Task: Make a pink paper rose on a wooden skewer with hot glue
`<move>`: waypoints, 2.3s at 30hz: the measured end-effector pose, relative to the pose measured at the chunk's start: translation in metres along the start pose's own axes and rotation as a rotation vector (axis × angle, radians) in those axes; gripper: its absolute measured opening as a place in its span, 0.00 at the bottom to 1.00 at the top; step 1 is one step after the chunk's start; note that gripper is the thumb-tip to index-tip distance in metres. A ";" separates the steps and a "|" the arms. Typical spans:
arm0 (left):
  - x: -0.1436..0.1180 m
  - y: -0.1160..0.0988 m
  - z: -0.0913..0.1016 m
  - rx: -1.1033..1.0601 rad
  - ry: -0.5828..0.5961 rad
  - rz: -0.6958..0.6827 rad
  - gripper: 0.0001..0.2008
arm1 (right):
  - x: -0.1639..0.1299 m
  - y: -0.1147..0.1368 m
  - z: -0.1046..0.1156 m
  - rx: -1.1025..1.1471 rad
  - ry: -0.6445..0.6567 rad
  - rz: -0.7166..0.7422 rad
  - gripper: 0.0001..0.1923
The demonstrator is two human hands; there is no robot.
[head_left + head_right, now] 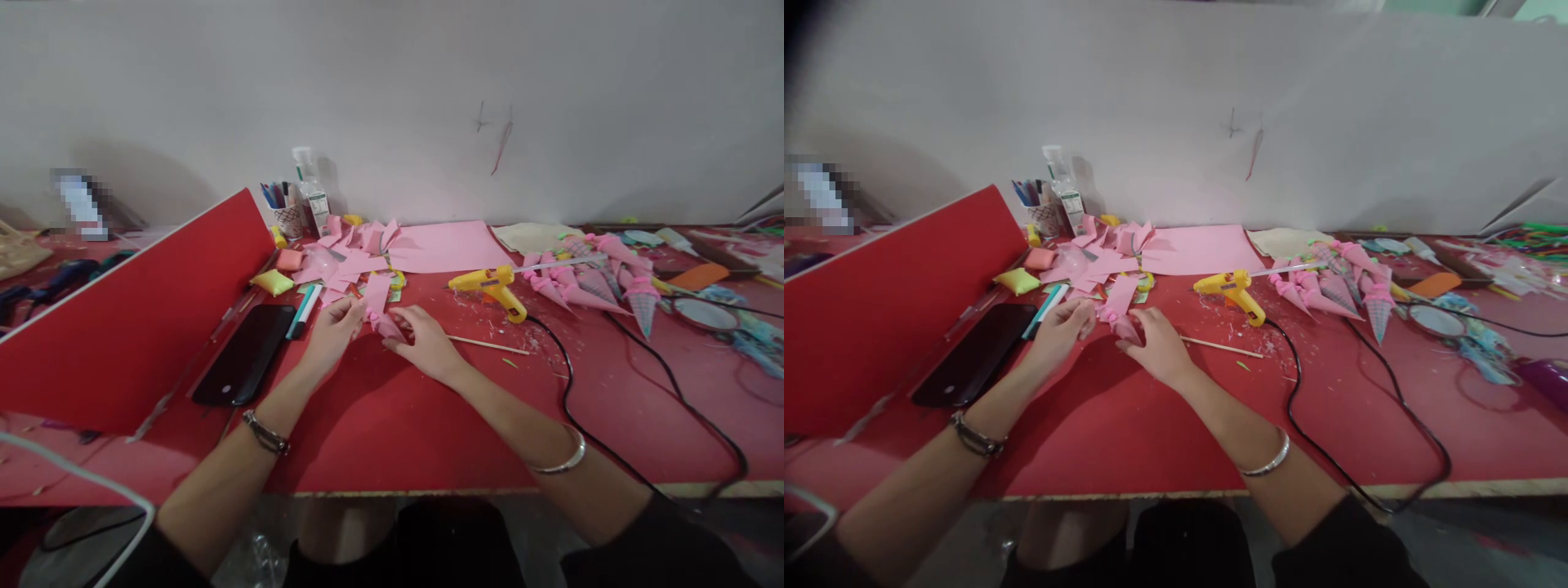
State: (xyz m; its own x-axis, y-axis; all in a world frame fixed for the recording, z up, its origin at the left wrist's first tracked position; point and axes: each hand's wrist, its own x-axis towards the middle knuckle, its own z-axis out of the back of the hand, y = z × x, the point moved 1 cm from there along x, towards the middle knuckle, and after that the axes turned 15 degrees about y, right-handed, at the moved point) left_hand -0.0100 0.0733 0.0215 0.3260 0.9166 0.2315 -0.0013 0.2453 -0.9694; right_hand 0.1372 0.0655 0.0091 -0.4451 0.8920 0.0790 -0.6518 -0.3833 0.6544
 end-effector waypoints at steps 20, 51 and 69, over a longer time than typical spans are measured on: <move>0.004 0.007 0.002 -0.294 -0.080 0.007 0.06 | 0.002 -0.001 0.005 0.468 -0.173 -0.063 0.14; 0.005 0.014 -0.003 -0.373 0.054 0.068 0.09 | -0.003 0.015 -0.008 0.902 0.028 -0.166 0.12; 0.001 0.000 -0.008 0.230 0.169 0.053 0.05 | -0.003 0.011 -0.006 0.524 -0.007 0.079 0.11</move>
State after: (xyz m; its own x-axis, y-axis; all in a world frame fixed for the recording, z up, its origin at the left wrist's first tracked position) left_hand -0.0023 0.0721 0.0207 0.4726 0.8692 0.1452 -0.2307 0.2810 -0.9316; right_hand 0.1273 0.0566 0.0115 -0.4754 0.8673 0.1474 -0.2210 -0.2799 0.9343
